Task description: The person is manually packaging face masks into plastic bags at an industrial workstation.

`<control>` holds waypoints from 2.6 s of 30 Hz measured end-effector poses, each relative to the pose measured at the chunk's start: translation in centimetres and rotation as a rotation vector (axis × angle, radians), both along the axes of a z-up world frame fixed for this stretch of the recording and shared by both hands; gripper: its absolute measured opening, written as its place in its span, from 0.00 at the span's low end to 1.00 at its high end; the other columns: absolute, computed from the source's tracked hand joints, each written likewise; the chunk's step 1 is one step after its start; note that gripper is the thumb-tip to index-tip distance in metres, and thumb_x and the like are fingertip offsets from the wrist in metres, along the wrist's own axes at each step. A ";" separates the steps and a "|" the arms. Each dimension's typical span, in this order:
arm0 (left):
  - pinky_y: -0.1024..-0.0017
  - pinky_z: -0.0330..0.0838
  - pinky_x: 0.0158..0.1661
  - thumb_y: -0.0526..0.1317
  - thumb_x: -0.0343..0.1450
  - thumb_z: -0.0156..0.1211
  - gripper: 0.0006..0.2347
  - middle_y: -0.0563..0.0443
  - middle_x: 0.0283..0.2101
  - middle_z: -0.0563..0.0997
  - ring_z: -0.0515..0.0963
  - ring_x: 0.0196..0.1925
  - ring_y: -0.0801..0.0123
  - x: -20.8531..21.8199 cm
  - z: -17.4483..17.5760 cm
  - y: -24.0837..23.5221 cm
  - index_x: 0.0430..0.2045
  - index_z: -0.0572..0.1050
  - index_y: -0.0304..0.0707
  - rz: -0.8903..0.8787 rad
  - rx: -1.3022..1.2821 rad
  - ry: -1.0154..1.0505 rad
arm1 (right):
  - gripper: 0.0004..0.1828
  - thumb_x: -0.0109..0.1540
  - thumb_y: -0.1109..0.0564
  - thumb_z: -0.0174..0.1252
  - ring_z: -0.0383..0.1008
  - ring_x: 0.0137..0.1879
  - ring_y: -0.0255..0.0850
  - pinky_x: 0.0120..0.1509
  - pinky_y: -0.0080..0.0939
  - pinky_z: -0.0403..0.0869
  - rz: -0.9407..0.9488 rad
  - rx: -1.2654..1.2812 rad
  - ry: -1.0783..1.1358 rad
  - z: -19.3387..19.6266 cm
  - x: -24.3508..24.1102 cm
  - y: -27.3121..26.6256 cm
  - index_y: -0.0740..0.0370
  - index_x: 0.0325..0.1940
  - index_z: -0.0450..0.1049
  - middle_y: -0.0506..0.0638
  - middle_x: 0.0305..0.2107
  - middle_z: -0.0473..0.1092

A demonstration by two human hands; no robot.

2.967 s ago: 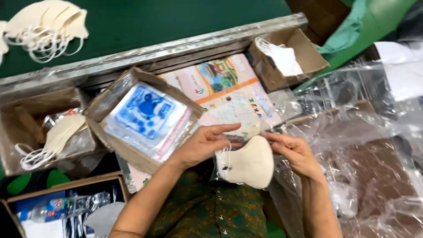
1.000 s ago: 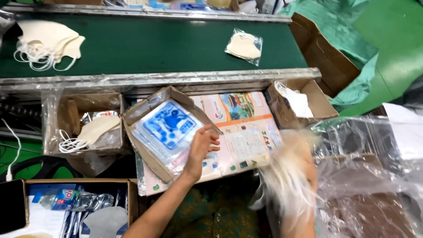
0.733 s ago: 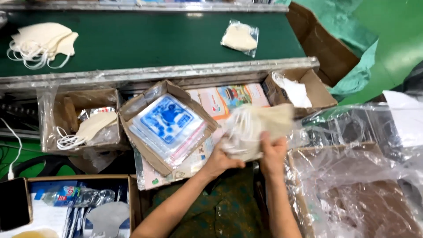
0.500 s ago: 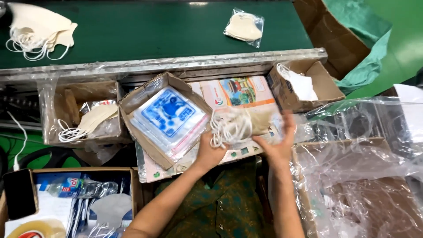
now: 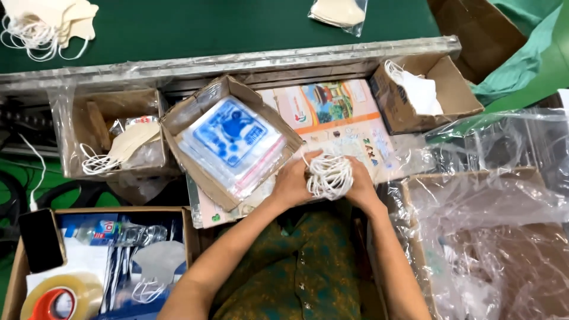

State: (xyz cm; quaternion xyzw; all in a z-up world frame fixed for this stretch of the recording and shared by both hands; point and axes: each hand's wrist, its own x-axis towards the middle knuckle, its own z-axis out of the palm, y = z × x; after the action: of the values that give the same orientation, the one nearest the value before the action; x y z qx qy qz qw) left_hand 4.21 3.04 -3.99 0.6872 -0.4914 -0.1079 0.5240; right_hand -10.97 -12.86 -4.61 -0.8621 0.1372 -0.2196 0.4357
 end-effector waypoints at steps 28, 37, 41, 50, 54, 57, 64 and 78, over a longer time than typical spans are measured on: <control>0.56 0.76 0.37 0.36 0.65 0.67 0.04 0.41 0.34 0.83 0.82 0.35 0.49 12.5 -2.3 1.2 0.21 0.85 0.38 0.529 0.419 -0.300 | 0.18 0.57 0.58 0.70 0.77 0.44 0.35 0.50 0.36 0.76 -0.266 0.419 -0.093 2.0 0.7 3.7 0.69 0.47 0.78 0.51 0.39 0.78; 0.64 0.77 0.34 0.38 0.65 0.66 0.04 0.44 0.28 0.85 0.84 0.27 0.55 10.8 2.7 2.2 0.26 0.86 0.40 0.409 0.177 -0.017 | 0.28 0.54 0.61 0.69 0.79 0.47 0.37 0.53 0.37 0.78 -0.263 0.801 -0.075 3.7 3.6 7.2 0.70 0.57 0.74 0.51 0.46 0.78; 0.64 0.76 0.35 0.37 0.64 0.67 0.05 0.42 0.29 0.84 0.84 0.30 0.54 8.2 2.3 1.9 0.27 0.86 0.38 0.364 0.023 -0.076 | 0.25 0.57 0.61 0.70 0.79 0.46 0.39 0.50 0.40 0.77 -0.301 0.971 -0.142 0.8 7.2 8.0 0.73 0.56 0.74 0.55 0.45 0.78; 0.75 0.79 0.33 0.33 0.66 0.70 0.05 0.47 0.30 0.86 0.87 0.30 0.72 7.6 3.2 2.5 0.32 0.85 0.34 0.431 -0.151 0.222 | 0.13 0.59 0.63 0.69 0.81 0.46 0.43 0.49 0.41 0.78 -0.358 0.332 -0.164 -1.8 7.4 4.9 0.64 0.48 0.82 0.52 0.41 0.81; 0.76 0.75 0.39 0.32 0.61 0.68 0.26 0.49 0.37 0.85 0.81 0.36 0.77 6.8 4.5 2.4 0.57 0.72 0.36 0.164 -0.153 0.347 | 0.12 0.50 0.62 0.70 0.78 0.45 0.53 0.51 0.50 0.74 -0.312 -0.274 -0.194 4.3 8.7 6.1 0.62 0.37 0.79 0.54 0.37 0.77; 0.75 0.75 0.45 0.31 0.63 0.69 0.24 0.50 0.42 0.85 0.80 0.42 0.78 7.8 4.1 1.1 0.55 0.74 0.32 -0.060 -0.241 0.301 | 0.14 0.45 0.57 0.67 0.72 0.46 0.62 0.52 0.54 0.69 -0.336 -0.731 -0.296 13.7 9.0 6.6 0.58 0.34 0.79 0.62 0.38 0.75; 0.68 0.77 0.37 0.35 0.66 0.69 0.24 0.49 0.34 0.87 0.83 0.33 0.65 5.7 9.5 0.1 0.58 0.73 0.31 -0.586 0.130 0.905 | 0.12 0.50 0.51 0.69 0.75 0.42 0.57 0.47 0.56 0.72 -0.039 -0.661 0.436 10.5 5.1 -0.2 0.60 0.30 0.79 0.59 0.29 0.73; 0.67 0.79 0.38 0.43 0.57 0.76 0.16 0.44 0.32 0.88 0.87 0.33 0.63 5.3 10.5 -2.2 0.36 0.85 0.38 -0.413 0.195 0.038 | 0.14 0.52 0.51 0.68 0.75 0.46 0.55 0.50 0.53 0.73 0.016 -0.522 0.534 14.2 2.9 1.7 0.58 0.40 0.80 0.56 0.37 0.74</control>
State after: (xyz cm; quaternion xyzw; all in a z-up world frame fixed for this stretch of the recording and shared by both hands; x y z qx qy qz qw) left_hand 9.47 0.84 6.53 0.6174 -0.5991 -0.2727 0.4308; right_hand -8.08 -11.13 9.58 -0.9721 0.1785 -0.0110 0.1516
